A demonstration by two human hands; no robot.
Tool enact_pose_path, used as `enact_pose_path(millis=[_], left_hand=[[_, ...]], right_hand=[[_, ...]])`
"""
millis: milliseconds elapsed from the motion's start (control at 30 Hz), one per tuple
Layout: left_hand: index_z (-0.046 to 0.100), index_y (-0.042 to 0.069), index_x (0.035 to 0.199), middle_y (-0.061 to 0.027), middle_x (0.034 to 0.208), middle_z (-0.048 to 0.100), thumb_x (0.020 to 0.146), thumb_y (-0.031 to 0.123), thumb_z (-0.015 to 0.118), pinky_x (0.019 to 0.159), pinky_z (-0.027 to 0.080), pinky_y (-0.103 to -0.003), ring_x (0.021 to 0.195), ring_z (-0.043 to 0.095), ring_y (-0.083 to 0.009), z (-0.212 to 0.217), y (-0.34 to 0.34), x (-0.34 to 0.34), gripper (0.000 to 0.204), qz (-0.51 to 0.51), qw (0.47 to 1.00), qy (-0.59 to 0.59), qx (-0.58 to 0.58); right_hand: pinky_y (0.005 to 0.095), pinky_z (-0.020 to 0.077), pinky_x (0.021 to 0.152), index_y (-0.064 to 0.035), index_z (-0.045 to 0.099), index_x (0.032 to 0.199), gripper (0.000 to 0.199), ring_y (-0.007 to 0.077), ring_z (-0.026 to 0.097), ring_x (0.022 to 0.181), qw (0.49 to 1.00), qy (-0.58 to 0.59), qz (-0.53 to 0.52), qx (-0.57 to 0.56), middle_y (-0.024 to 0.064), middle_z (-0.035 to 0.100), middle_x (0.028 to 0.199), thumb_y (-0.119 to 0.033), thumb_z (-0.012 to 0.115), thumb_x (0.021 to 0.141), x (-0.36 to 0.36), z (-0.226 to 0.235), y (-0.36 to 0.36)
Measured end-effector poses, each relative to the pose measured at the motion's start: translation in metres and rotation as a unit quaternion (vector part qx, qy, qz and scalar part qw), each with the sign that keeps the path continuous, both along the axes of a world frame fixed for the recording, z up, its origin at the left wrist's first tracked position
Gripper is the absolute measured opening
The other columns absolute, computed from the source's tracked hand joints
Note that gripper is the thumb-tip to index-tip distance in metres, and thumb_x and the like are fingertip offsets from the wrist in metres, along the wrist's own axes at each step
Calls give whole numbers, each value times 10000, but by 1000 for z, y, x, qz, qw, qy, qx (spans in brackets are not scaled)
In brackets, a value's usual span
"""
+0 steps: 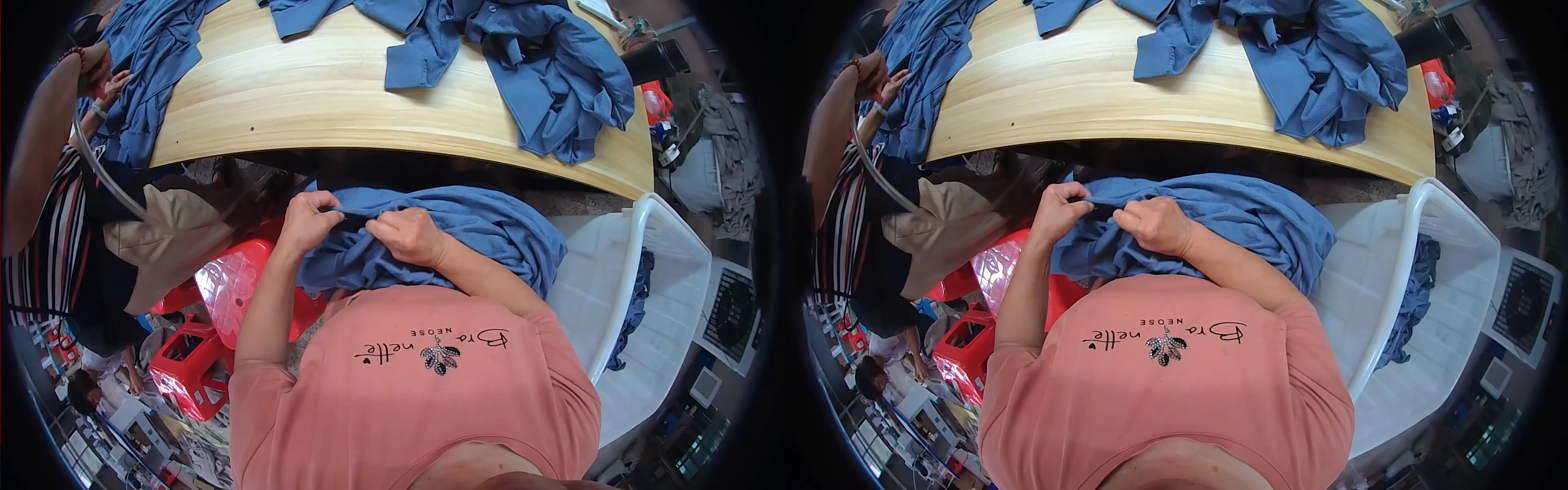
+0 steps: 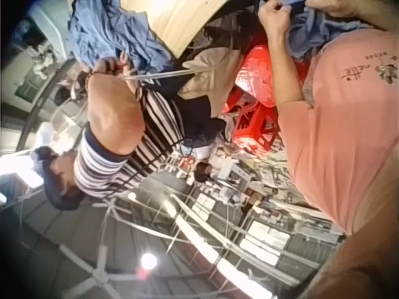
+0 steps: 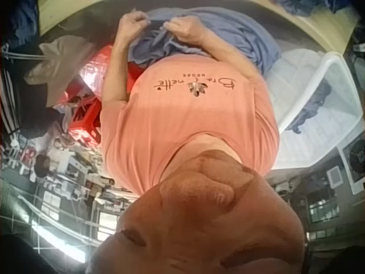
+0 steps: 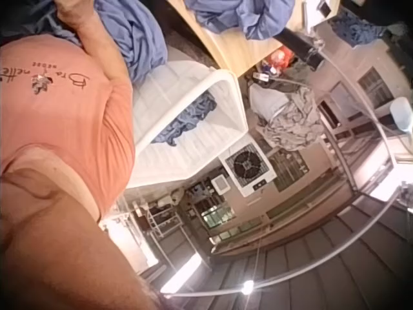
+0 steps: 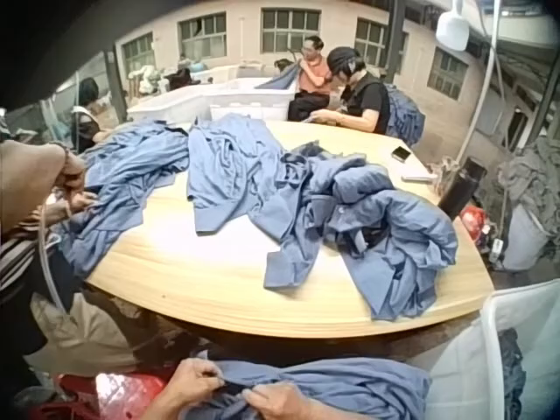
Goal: Inspecting and sorting blue fabric garments in a factory setting.
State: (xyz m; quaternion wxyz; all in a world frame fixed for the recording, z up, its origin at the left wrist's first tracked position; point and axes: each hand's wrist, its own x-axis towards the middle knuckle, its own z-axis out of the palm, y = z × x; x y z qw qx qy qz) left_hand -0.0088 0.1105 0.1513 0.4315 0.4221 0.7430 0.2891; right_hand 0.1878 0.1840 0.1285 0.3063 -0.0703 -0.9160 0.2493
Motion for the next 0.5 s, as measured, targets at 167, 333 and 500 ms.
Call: enact_pose_path(millis=[167, 333, 500], left_hand=[[598, -10, 726, -50, 657, 542, 648, 8, 612, 638, 412, -242, 673, 515, -109, 3, 2, -8, 81, -92, 986, 121, 67], [606, 1, 771, -39, 775, 576, 644, -15, 611, 706, 427, -261, 748, 528, -114, 11, 5, -16, 128, -68, 992, -108, 26], [601, 29, 779, 19, 734, 569, 696, 12, 607, 667, 409, -207, 717, 507, -62, 3, 9, 10, 85, -9, 953, -302, 26]], right_hand=[[315, 413, 432, -52, 579, 860, 180, 225, 519, 496, 998, -8, -46, -42, 63, 487, 613, -1, 562, 688, -5, 3, 8], [340, 427, 437, -65, 549, 824, 135, 243, 538, 525, 997, 19, -53, -51, 67, 491, 631, -34, 539, 693, -9, 7, 6], [354, 418, 417, -66, 539, 822, 124, 244, 527, 488, 999, -25, 4, -22, 65, 489, 631, -46, 523, 700, 1, -1, 0]])
